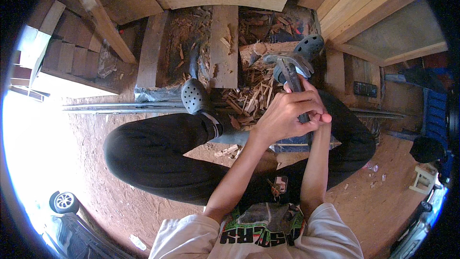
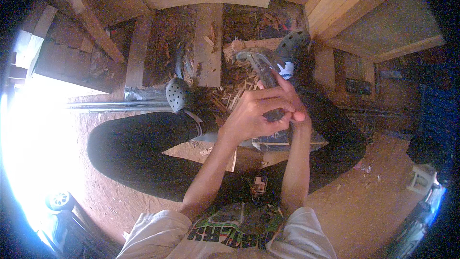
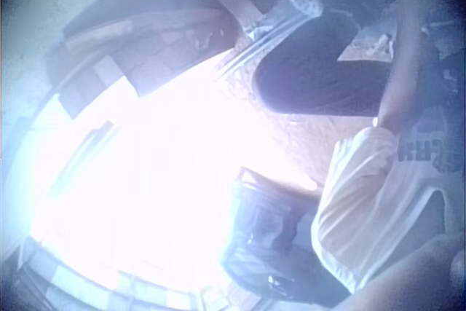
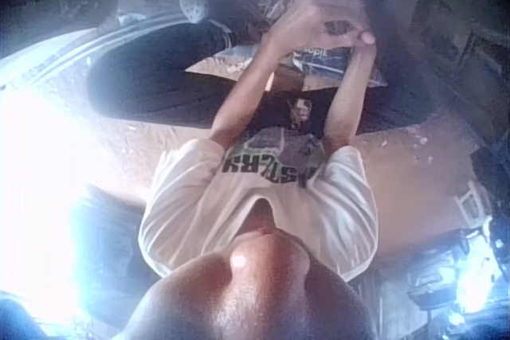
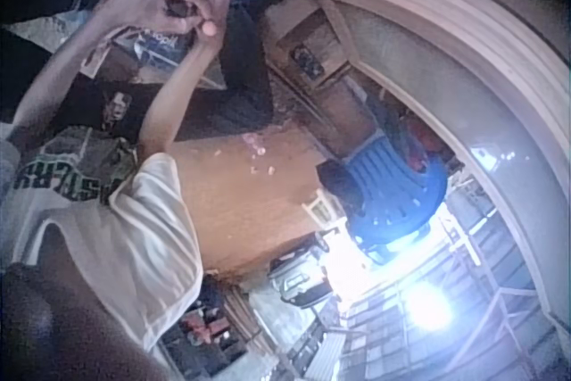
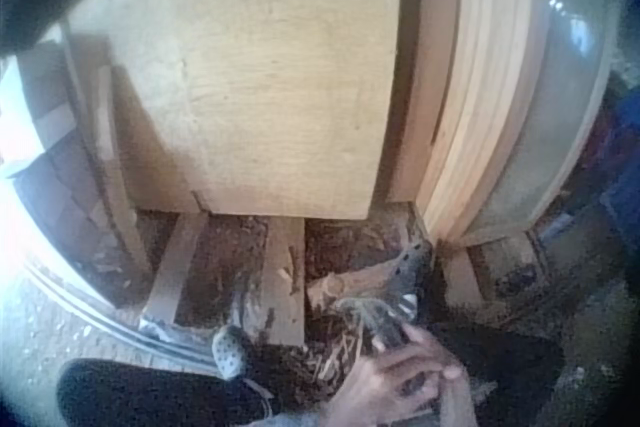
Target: The person sits on the floor and uses a hammer and chisel to carve a small piece of wood held between their feet. They repeatedly strike the chisel to shape the wood, creating wood shavings.
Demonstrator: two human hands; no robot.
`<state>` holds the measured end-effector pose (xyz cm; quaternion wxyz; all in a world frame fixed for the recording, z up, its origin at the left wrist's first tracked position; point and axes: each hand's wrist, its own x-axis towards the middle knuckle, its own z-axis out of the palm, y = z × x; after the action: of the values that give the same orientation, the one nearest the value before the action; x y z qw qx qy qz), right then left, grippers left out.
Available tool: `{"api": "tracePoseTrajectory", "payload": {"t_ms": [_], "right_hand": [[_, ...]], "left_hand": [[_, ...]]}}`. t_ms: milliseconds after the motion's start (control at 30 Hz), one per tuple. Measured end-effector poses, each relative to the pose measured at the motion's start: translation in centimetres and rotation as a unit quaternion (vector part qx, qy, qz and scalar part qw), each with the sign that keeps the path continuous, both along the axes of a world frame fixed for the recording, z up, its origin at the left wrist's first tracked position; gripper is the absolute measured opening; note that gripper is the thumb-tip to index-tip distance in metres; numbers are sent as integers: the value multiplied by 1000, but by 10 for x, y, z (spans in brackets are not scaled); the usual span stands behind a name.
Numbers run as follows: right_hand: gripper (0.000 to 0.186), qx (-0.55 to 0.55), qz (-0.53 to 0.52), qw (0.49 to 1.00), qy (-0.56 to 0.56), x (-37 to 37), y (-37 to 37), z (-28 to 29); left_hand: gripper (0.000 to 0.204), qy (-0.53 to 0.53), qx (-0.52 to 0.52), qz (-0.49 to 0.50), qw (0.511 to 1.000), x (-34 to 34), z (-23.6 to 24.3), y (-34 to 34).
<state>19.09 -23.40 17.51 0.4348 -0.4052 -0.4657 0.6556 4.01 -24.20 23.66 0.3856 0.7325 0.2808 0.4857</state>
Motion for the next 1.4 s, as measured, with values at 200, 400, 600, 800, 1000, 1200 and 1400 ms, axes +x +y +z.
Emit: {"api": "tracePoseTrajectory", "payload": {"t_ms": [200, 400, 600, 800, 1000, 1200, 1400], "right_hand": [[55, -45, -2, 999, -30, -1, 2, 5], [71, -38, 27, 999, 5, 7, -4, -10], [100, 26, 73, 985, 152, 17, -11, -32], [122, -26, 26, 996, 81, 19, -18, -36], [109, 50, 56, 989, 128, 7, -14, -19], [130, -56, 23, 997, 52, 5, -14, -2], [141, 3, 47, 993, 104, 13, -17, -28]], "left_hand": [[15, -4, 10, 6, 1000, 0, -2, 1], [17, 29, -34, -13, 999, -4, 0, 2], [19, 21, -145, -119, 982, -5, -4, 14], [18, 12, -114, -144, 983, -1, -8, 16], [18, 30, -109, -139, 984, 1, -5, 9], [17, 52, -86, -124, 987, 2, -3, 8], [17, 55, -74, -111, 989, 1, -4, 6]]}}
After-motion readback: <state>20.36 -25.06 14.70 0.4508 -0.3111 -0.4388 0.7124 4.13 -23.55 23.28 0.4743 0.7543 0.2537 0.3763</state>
